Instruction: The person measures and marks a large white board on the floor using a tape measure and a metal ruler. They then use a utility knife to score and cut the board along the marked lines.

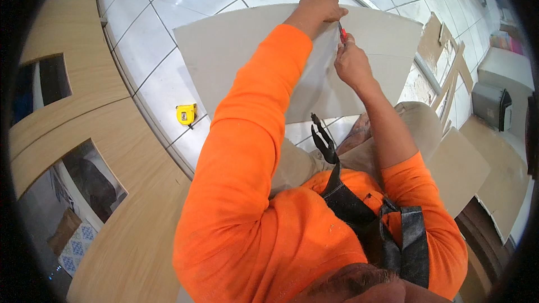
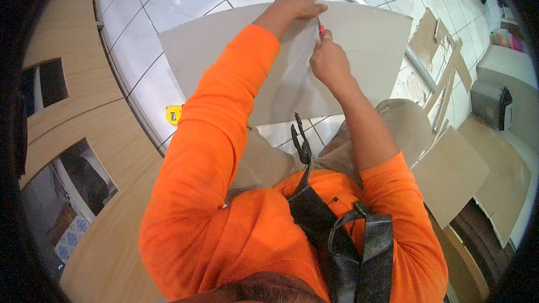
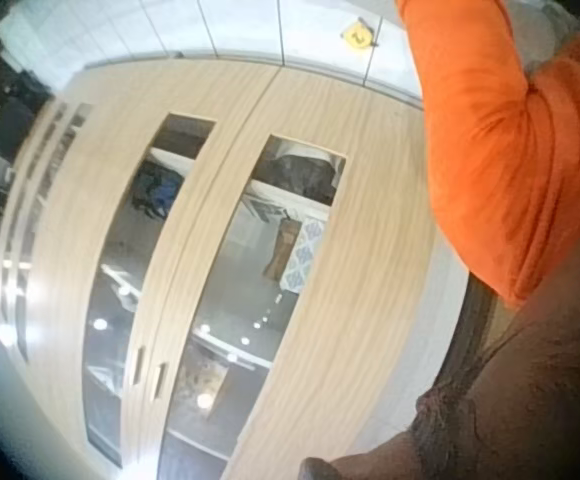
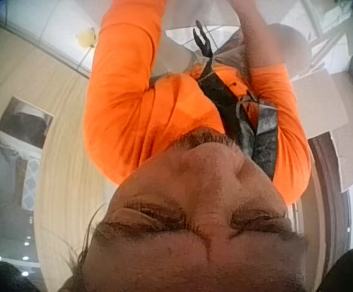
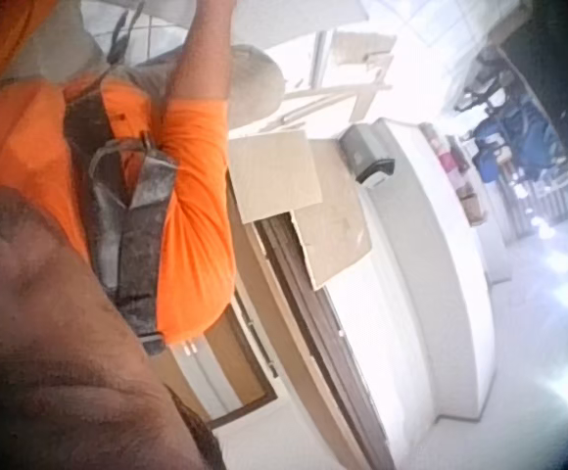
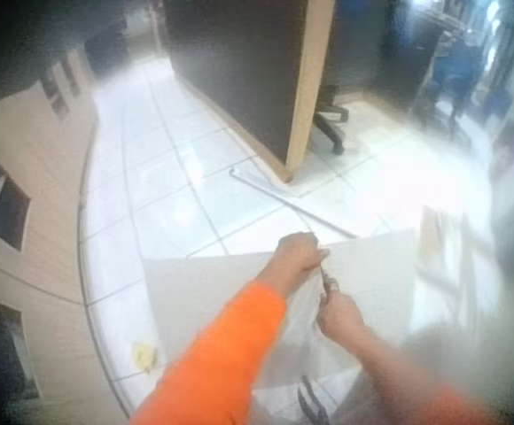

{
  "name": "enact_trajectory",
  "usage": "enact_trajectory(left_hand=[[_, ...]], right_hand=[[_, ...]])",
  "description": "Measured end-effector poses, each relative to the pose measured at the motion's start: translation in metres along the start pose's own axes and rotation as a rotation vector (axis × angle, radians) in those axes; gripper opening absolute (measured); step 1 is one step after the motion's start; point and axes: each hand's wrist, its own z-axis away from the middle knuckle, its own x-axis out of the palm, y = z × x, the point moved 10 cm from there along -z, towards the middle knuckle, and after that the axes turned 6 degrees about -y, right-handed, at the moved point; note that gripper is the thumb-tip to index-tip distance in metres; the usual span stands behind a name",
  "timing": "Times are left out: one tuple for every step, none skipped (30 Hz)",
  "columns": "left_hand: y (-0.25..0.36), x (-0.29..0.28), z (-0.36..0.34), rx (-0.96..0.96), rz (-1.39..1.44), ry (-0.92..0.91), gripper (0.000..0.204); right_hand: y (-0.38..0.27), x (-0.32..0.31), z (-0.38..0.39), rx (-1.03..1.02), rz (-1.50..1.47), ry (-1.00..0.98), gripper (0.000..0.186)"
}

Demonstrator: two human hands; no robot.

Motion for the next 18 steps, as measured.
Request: enact_trajectory(left_hand=[[0.003,-0.001,0.0,0.001,-0.003,-0.006,0.054],[0.004,-0.002,0.001,0.003,-0.006,-0.013,0.052],[0.007,-0.003,0.001,0.005,-0.009,-0.02,0.05],[0.003,-0.003,0.001,-0.005,-0.013,-0.006,0.05],[-0.001,-0.002,0.0,-0.016,-0.017,0.008,0.051],[-0.003,-0.002,-0.001,-0.026,-0.021,0.022,0.051],[-0.002,-0.001,-0.001,-0.011,-0.019,0.019,0.051],[0.0,0.0,-0.002,0.004,-0.017,0.017,0.052],[0.001,0.0,-0.002,0.018,-0.015,0.014,0.052],[0.0,0.002,-0.004,0.014,-0.031,0.004,0.055],[-0.001,0.004,-0.006,0.009,-0.046,-0.005,0.058],[-0.002,0.006,-0.008,0.005,-0.062,-0.015,0.061],[-0.004,0.007,-0.009,0.001,-0.055,0.004,0.062],[-0.009,0.006,-0.01,-0.004,-0.048,0.022,0.062],[-0.012,0.006,-0.012,-0.008,-0.042,0.04,0.063],[-0.01,0.006,-0.012,0.004,-0.036,0.012,0.064],[-0.007,0.007,-0.012,0.015,-0.03,-0.015,0.064],[-0.004,0.007,-0.013,0.026,-0.024,-0.042,0.065]], right_hand=[[0.004,0.002,-0.001,0.03,-0.019,-0.004,0.046],[0.007,0.004,-0.007,-0.002,-0.014,0.0,0.044],[0.011,0.007,-0.016,-0.034,-0.01,0.004,0.042],[0.005,0.007,-0.018,-0.073,-0.006,0.002,0.04],[0.005,0.007,-0.016,-0.073,-0.014,0.007,0.041],[0.006,0.008,-0.012,-0.072,-0.022,0.013,0.043],[0.004,0.008,-0.006,-0.069,-0.033,0.019,0.044],[0.006,0.009,-0.003,-0.04,-0.043,0.027,0.045],[0.009,0.012,-0.001,-0.01,-0.054,0.034,0.047],[0.012,0.014,0.002,0.017,-0.063,0.043,0.049],[0.013,0.017,0.007,0.013,-0.041,0.023,0.049],[0.013,0.02,0.012,0.01,-0.019,0.004,0.048],[0.017,0.02,0.016,0.011,0.011,-0.013,0.048],[0.019,0.021,0.017,-0.001,0.002,-0.02,0.048],[0.021,0.023,0.017,-0.014,-0.007,-0.027,0.049],[0.022,0.024,0.017,-0.026,-0.022,-0.034,0.049],[0.026,0.022,0.018,-0.003,-0.021,-0.027,0.048],[0.029,0.019,0.021,0.02,-0.021,-0.021,0.048]])
